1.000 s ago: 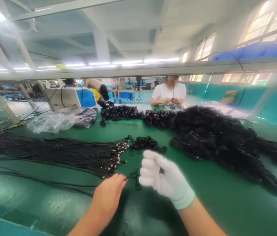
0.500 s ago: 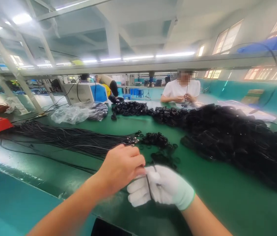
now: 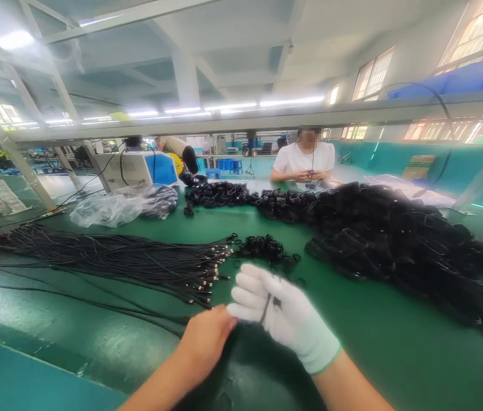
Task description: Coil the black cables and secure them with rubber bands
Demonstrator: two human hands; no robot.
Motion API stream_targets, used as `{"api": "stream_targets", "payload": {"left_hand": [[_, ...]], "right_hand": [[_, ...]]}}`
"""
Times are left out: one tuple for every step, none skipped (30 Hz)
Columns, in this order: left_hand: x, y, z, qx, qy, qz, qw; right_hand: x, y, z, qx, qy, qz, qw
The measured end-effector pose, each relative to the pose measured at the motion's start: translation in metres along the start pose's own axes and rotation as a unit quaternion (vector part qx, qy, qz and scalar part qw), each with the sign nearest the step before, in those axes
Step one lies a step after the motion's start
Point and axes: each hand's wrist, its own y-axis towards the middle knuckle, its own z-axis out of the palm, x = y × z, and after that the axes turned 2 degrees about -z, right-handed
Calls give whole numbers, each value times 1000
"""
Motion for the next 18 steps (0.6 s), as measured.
{"api": "stream_targets", "payload": {"left_hand": [[-6,-8,1,10,74,6,997],[-13,-14,-2,14,141,21,990],[-21,-17,-9,9,192,45,980],[-27,-17,-20,-6,222,80,972],[-32,-15,-33,-19,236,121,964],[-35,-11,-46,-25,237,161,958],[-36,-5,-59,-26,229,190,954],[-34,2,-69,-19,207,206,956],[-32,9,-77,-7,171,206,964],[-28,15,-81,4,121,192,974],[-23,19,-81,18,59,169,984],[-18,23,-78,32,-7,142,989],[-13,25,-73,41,-70,116,990],[-7,25,-66,44,-123,91,987],[-2,24,-57,43,-162,68,984],[4,23,-49,37,-185,46,981],[10,20,-41,27,-192,24,981],[16,16,-34,16,-183,5,983]], "right_hand": [[0,0,-2,-23,-15,-15,1000],[-2,0,-4,-37,-34,-14,999],[-5,0,-5,-37,-49,0,998],[-8,-2,-6,-20,-59,21,998],[-13,-4,-7,10,-63,47,997],[-16,-6,-7,48,-60,79,994],[-20,-8,-6,87,-51,112,989],[-22,-10,-5,116,-39,139,983],[-24,-11,-3,134,-28,163,977],[-26,-12,-1,140,-20,183,973],[-27,-13,1,141,-11,198,970],[-29,-13,3,140,-2,207,968],[-30,-12,5,139,7,214,967],[-31,-12,6,139,15,220,965],[-32,-11,6,138,22,217,966],[-31,-10,7,133,28,205,969],[-30,-9,6,124,31,186,974],[-27,-9,6,112,32,162,980]]}}
